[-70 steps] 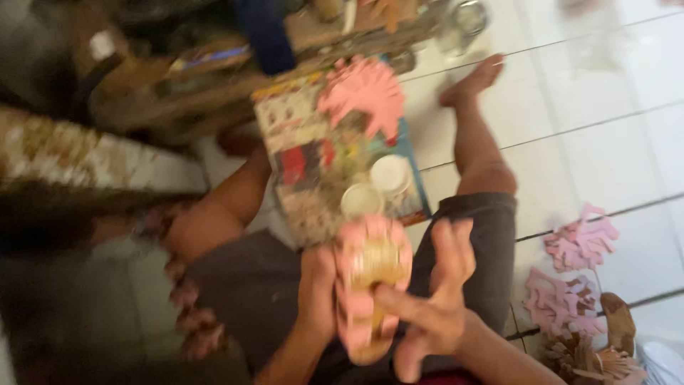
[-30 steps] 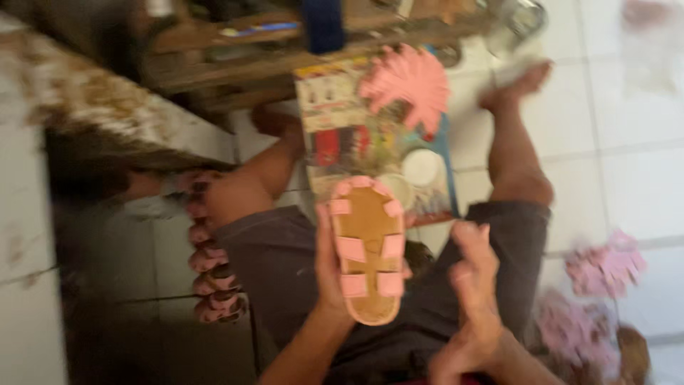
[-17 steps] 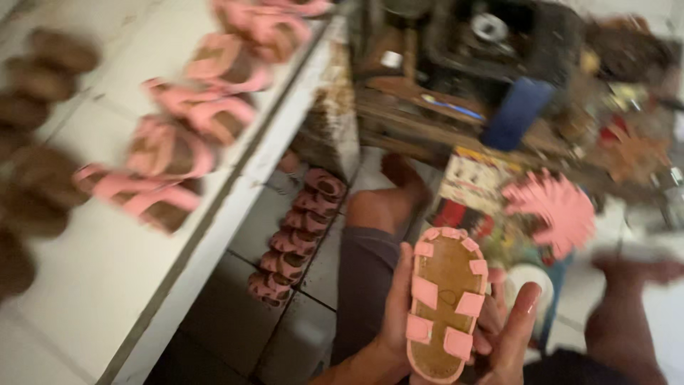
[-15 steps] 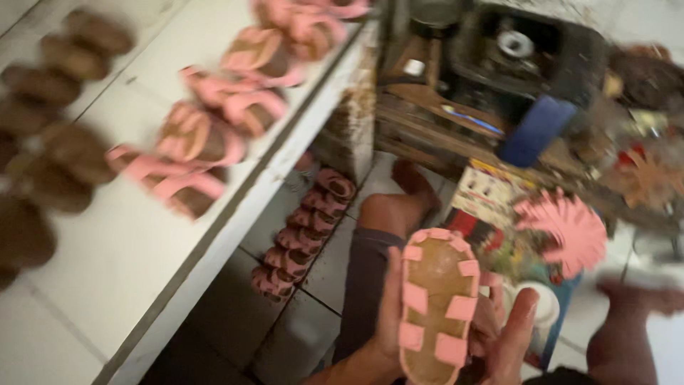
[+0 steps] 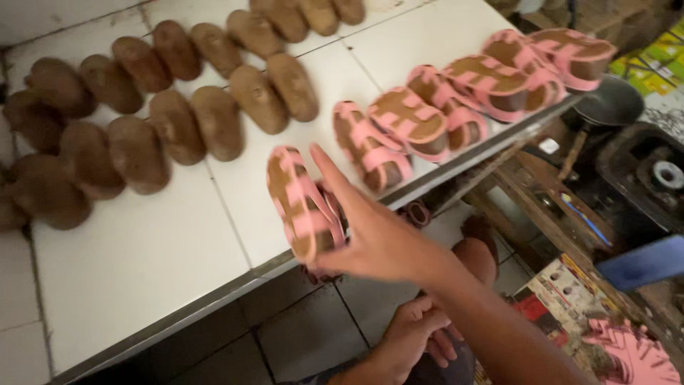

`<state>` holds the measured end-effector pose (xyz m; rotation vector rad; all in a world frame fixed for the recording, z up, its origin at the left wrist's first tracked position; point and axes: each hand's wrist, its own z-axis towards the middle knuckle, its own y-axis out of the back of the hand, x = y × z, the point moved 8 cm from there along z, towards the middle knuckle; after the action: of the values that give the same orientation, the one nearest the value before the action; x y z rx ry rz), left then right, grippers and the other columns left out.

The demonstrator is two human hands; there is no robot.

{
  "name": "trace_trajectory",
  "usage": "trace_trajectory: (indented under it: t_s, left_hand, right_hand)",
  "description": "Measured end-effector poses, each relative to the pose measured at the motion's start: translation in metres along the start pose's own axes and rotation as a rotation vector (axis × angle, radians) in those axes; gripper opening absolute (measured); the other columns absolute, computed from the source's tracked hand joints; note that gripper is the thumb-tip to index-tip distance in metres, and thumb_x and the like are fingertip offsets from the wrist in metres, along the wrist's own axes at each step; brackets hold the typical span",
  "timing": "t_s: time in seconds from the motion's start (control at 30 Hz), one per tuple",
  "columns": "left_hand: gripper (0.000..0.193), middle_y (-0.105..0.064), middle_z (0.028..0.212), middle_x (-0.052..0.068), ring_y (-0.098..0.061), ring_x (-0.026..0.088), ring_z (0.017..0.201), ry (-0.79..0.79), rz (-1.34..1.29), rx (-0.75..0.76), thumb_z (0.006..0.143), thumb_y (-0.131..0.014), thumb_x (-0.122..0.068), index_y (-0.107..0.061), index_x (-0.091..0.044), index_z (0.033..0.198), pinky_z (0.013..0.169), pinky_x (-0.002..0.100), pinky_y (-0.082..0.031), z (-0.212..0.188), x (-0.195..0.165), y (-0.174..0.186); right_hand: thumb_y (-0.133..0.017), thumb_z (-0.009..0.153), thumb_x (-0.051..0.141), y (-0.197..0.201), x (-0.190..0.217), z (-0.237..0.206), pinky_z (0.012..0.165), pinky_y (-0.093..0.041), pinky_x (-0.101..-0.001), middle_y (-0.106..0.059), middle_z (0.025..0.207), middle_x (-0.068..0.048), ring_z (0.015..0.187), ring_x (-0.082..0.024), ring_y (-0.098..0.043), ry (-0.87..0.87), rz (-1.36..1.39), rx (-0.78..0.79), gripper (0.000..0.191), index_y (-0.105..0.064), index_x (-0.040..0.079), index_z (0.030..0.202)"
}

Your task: The person sits on the floor assembling pink strap sandals, pressing and fitting the pink straps onto a wooden sole and turning the sandal over to check the fit. They place finished sandals on a table with other completed sandals and pick up another to continue.

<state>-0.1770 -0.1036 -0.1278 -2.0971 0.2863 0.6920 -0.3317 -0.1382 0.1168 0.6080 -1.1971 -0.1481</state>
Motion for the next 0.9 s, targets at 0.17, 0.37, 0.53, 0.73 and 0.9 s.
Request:
trace_trajectory:
  t_s: [0.17, 0.37, 0.53, 0.73, 0.9]
  left_hand:
    - [0.023, -0.071, 0.093, 0.009, -0.064, 0.013, 0.064, -0.071, 0.065, 0.105, 0.108, -0.064, -0.025, -0.062, -0.002, 0.113, 0.054, 0.026, -0.053, 0.0, 0.008, 0.013]
    - [0.022, -0.069, 0.091, 0.007, -0.063, 0.011, 0.063, -0.107, 0.175, 0.148, 0.106, -0.063, -0.023, -0.064, -0.002, 0.113, 0.054, 0.024, -0.051, 0.008, 0.022, 0.0]
    - [0.026, -0.069, 0.084, 0.005, -0.063, 0.01, 0.064, -0.078, 0.272, 0.116, 0.105, -0.064, -0.028, -0.065, -0.003, 0.112, 0.055, 0.024, -0.051, 0.017, 0.022, -0.01]
    - [0.034, -0.069, 0.081, 0.004, -0.063, 0.012, 0.065, -0.054, 0.407, 0.086, 0.105, -0.062, -0.033, -0.064, -0.001, 0.116, 0.055, 0.026, -0.049, 0.022, 0.014, -0.025]
    - [0.036, -0.069, 0.087, 0.008, -0.064, 0.015, 0.069, -0.165, 0.385, -0.036, 0.1, -0.063, -0.025, -0.059, -0.001, 0.126, 0.058, 0.03, -0.05, 0.044, -0.023, 0.013]
  right_hand:
    - [-0.086, 0.072, 0.019, -0.014, -0.01, 0.04, 0.11, -0.046, -0.0424, -0.05, 0.15, -0.025, 0.132, -0.036, -0.057, -0.131, -0.049, 0.067, 0.127, 0.0, 0.015, 0.166]
    - [-0.087, 0.076, 0.018, -0.013, -0.019, 0.034, 0.111, -0.044, -0.0453, -0.048, 0.15, -0.03, 0.139, -0.041, -0.052, -0.089, -0.084, 0.094, 0.129, 0.005, 0.019, 0.166]
    - [-0.086, 0.075, 0.019, -0.01, -0.026, 0.032, 0.108, -0.048, -0.0442, -0.046, 0.151, -0.028, 0.137, -0.041, -0.052, -0.195, -0.068, 0.135, 0.13, 0.008, 0.023, 0.164]
    - [-0.089, 0.078, 0.016, 0.001, -0.015, 0.019, 0.119, -0.035, -0.0456, -0.03, 0.166, -0.027, 0.15, -0.042, -0.038, -0.01, -0.043, 0.017, 0.129, 0.006, 0.012, 0.164]
    - [-0.087, 0.087, 0.013, -0.001, -0.043, -0.068, 0.127, -0.033, -0.0444, -0.039, 0.167, -0.022, 0.156, -0.034, -0.04, -0.042, 0.112, -0.2, 0.107, -0.015, 0.003, 0.166]
